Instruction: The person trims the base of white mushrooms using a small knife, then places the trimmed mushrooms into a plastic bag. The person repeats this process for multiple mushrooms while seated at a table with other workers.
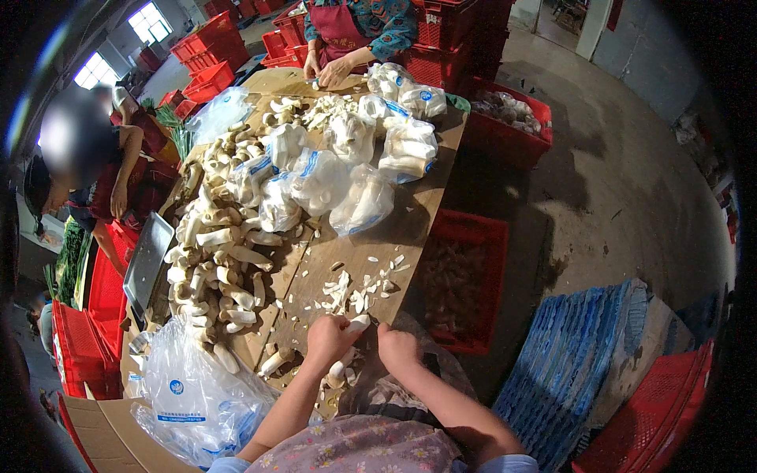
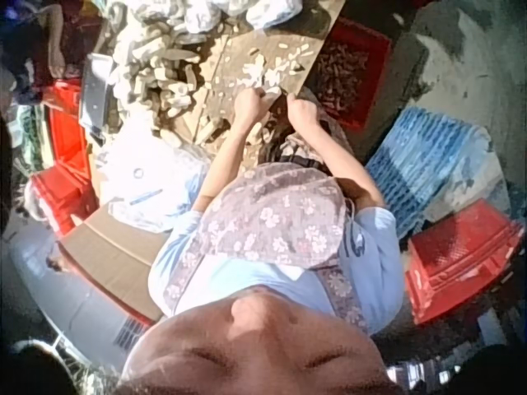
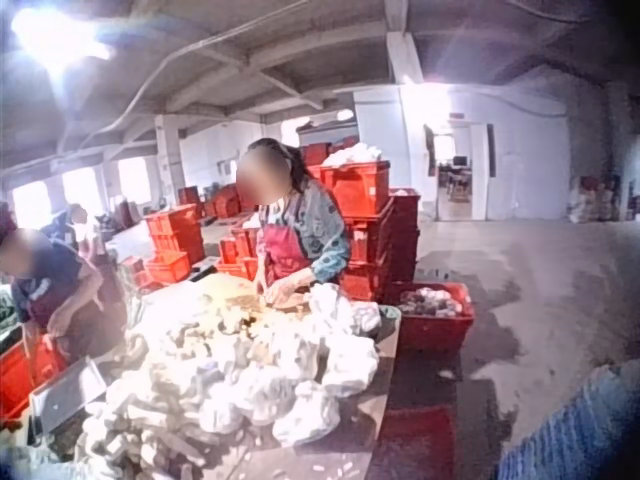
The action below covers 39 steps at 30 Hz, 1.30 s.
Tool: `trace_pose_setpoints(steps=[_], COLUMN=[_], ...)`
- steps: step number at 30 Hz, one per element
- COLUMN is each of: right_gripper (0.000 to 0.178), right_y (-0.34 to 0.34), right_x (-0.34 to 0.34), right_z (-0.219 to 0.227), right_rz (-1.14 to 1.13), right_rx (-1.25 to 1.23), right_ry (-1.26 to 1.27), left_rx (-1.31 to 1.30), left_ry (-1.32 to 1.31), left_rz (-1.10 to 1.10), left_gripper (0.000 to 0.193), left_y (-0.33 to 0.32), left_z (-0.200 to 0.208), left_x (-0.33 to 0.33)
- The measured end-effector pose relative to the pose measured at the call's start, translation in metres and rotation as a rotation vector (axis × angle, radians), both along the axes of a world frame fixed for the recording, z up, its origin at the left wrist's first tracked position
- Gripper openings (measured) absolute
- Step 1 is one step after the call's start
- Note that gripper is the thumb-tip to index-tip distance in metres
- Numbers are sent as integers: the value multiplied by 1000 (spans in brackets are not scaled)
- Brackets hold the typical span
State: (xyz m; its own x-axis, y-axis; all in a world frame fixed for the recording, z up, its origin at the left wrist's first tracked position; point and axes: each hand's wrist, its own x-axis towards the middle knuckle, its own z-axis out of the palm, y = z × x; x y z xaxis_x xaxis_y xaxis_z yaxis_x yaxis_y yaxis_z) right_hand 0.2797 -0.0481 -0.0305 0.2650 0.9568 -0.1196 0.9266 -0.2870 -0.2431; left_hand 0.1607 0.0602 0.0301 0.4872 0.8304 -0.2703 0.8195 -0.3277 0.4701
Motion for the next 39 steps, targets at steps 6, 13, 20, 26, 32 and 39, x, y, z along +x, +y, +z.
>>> trace_pose_setpoints(steps=[6, 13, 20, 26, 32, 39], right_gripper=[8, 6, 5, 8, 14, 18], right_y=[-9, -5, 4, 5, 11, 15], right_x=[-1, -7, -6, 0, 5, 9], right_z=[7, 22, 16, 6, 13, 15], right_rz=[-10, 97, 37, -37, -102, -139], right_rx=[117, 206, 125, -4, -143, -249], right_ry=[41, 89, 93, 108, 203, 275], left_rx=[-4, -28, -21, -15, -127, -722], left_ry=[31, 27, 49, 69, 77, -507], left_rz=[-21, 12, -4, -27, -12, 432], left_gripper=[34, 30, 30, 30, 37, 29], left_y=[2, 2, 2, 2, 6, 75], left_z=[-1, 4, 8, 9, 8, 35], left_x=[0, 3, 5, 4, 1, -49])
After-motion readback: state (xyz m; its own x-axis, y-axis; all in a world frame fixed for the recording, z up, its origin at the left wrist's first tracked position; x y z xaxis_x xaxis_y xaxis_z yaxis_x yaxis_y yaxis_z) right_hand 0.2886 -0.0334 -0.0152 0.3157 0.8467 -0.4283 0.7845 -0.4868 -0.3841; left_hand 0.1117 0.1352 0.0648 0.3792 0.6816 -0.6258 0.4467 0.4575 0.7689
